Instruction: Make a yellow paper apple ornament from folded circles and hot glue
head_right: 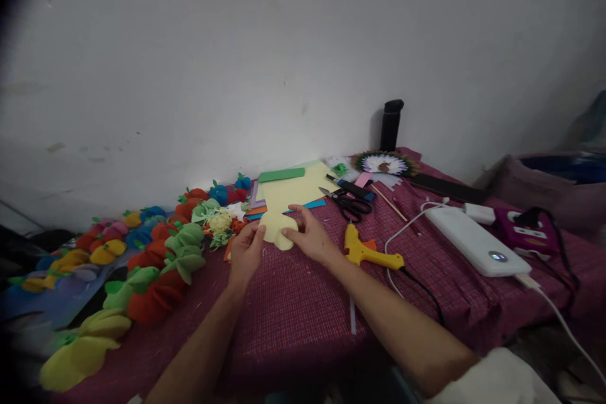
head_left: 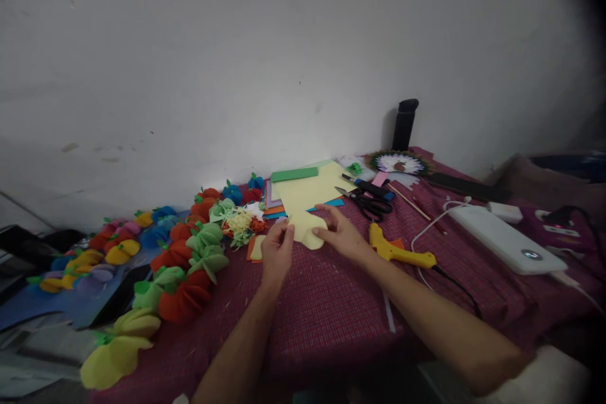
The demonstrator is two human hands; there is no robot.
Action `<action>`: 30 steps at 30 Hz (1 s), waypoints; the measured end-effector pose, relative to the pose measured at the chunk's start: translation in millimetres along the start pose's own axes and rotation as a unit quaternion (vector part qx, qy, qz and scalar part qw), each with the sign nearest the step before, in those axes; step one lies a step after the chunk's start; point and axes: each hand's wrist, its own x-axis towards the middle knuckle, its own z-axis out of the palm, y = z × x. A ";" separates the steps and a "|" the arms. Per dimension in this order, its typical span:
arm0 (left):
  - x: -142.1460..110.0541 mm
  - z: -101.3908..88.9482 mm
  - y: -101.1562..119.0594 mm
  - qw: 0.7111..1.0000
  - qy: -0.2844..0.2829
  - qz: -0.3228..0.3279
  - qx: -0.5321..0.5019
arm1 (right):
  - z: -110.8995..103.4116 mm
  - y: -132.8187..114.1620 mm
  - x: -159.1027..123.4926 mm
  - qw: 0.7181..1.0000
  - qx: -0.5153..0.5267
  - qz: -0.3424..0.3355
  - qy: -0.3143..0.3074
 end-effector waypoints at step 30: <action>3.9 -1.3 -4.5 1.000 0.009 -0.004 0.011 | 3.5 -13.5 -5.6 0.993 0.086 -0.014 -0.077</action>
